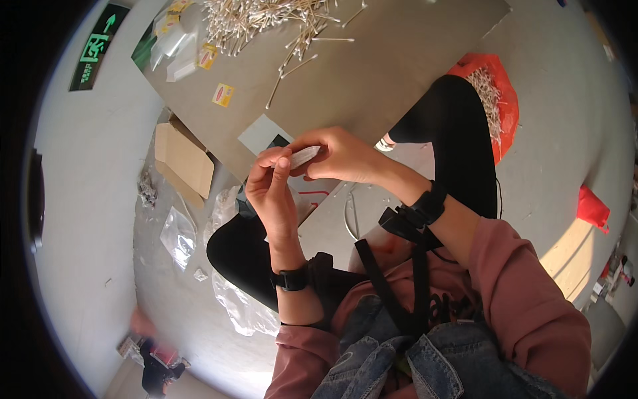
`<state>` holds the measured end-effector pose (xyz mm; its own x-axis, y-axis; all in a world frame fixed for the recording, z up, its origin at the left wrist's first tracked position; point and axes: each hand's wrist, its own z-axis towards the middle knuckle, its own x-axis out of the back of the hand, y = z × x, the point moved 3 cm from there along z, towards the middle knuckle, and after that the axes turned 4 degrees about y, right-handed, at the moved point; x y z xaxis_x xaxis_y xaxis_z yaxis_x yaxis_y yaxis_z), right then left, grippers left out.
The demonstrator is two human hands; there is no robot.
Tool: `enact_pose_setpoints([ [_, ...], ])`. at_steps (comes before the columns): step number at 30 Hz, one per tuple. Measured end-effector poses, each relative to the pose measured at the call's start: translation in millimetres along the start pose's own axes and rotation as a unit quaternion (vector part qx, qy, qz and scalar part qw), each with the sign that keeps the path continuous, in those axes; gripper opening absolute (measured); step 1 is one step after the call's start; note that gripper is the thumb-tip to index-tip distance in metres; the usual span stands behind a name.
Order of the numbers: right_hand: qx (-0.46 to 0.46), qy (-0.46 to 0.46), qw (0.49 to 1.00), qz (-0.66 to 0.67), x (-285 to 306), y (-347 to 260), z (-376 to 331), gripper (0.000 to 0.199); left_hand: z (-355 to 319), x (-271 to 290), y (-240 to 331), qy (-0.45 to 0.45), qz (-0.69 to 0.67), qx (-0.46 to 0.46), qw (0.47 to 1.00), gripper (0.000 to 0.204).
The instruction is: Packing cotton swabs into small plastic containers.
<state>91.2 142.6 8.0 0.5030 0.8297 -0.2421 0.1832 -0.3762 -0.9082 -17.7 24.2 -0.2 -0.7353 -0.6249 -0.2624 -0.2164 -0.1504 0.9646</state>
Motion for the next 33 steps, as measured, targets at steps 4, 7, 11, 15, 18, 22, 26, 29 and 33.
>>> enact_pose_setpoints([
  [4, 0.003, 0.013, 1.000, -0.005, 1, 3, 1, 0.041, 1, -3, 17, 0.023, 0.036, 0.015, 0.999, 0.030],
  [7, 0.007, 0.013, 1.000, -0.013, 1, 2, 1, 0.038, 3, -1, 25, 0.008, 0.133, -0.038, 0.990, 0.029],
  [11, -0.015, 0.021, 1.000, -0.005, -1, 1, 0, 0.035, 1, 5, 19, 0.011, 0.136, -0.024, 0.990, 0.021],
  [15, -0.002, 0.026, 0.999, -0.019, 0, 0, -1, 0.034, 1, 7, 14, 0.014, 0.075, 0.018, 0.997, 0.017],
  [18, 0.005, 0.029, 0.999, -0.036, 1, 0, 0, 0.032, 1, 6, 14, 0.023, 0.109, 0.005, 0.994, 0.017],
  [22, -0.018, 0.012, 0.996, -0.084, 2, -1, 1, 0.034, 3, 2, 18, 0.029, 0.115, 0.008, 0.993, 0.019],
  [26, 0.047, 0.020, 0.995, -0.086, 2, 0, 2, 0.034, 5, -5, 18, 0.001, 0.168, -0.024, 0.986, 0.023],
  [29, 0.000, 0.005, 0.996, -0.090, 2, 3, 2, 0.033, 7, -6, 18, -0.013, 0.213, -0.057, 0.975, 0.025],
  [33, -0.007, 0.001, 0.998, -0.069, 0, 1, 2, 0.034, 5, -6, 17, -0.004, 0.185, -0.066, 0.981, 0.025],
])
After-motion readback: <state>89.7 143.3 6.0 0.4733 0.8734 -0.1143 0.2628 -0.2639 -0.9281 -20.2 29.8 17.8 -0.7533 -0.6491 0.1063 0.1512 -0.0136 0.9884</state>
